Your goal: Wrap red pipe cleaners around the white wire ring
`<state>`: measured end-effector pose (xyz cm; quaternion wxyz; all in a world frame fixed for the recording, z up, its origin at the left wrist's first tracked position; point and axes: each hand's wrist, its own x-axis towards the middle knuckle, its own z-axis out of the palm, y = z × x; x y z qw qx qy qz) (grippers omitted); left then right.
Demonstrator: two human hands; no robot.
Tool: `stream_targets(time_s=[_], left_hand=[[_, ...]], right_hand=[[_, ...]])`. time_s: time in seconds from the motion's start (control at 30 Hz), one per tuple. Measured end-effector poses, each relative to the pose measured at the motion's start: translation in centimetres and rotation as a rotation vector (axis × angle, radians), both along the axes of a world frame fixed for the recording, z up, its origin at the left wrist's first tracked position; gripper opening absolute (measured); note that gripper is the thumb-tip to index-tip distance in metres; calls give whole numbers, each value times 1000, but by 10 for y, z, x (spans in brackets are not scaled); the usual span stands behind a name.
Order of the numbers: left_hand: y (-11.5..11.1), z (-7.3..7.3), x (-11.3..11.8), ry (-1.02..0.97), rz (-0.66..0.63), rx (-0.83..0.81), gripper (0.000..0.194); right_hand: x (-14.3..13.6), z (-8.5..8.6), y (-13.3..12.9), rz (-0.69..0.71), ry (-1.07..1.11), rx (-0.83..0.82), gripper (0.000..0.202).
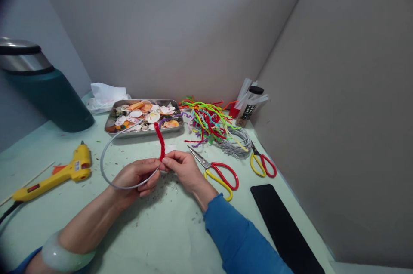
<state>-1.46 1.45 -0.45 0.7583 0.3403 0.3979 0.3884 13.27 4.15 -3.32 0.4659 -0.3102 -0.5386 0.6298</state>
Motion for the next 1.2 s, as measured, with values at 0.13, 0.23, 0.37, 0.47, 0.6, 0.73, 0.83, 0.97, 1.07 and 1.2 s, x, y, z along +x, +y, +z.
stream_targets(time_s=[0.13,0.23,0.37,0.47,0.6,0.73,0.83,0.97,1.07,1.2], left_hand=[[-1,3,1,17,10,-17,16],[-1,4,2,33,16,-15,16],[0,2,1,9,10,-11,16],[1,-1,0,-16,0,-11,16],[2,-1,0,-17,5,-11,15],[1,1,1,-2,6,-4,16],[1,2,2,4,11,-3,15],[1,1,2,14,19,-7,15],[0,1,2,19,22,-2,15],[0,2,1,23,24,-6,15]], right_hand=[[0,1,0,-2,-1,-7,14],[0,2,0,-6,-4,-7,13],[-1,1,-1,-18,-22,-3,15],[-1,1,-1,-26,-30,2,16],[0,1,-1,-12,-28,13,16],[-1,1,-1,-18,-38,3,17],[-1,1,-1,-27,-37,1,17],[-1,2,-1,-25,-23,0,15],[-2,3,-2,-32,-22,-4,15],[-2,3,-1,-40,-37,-8,17]])
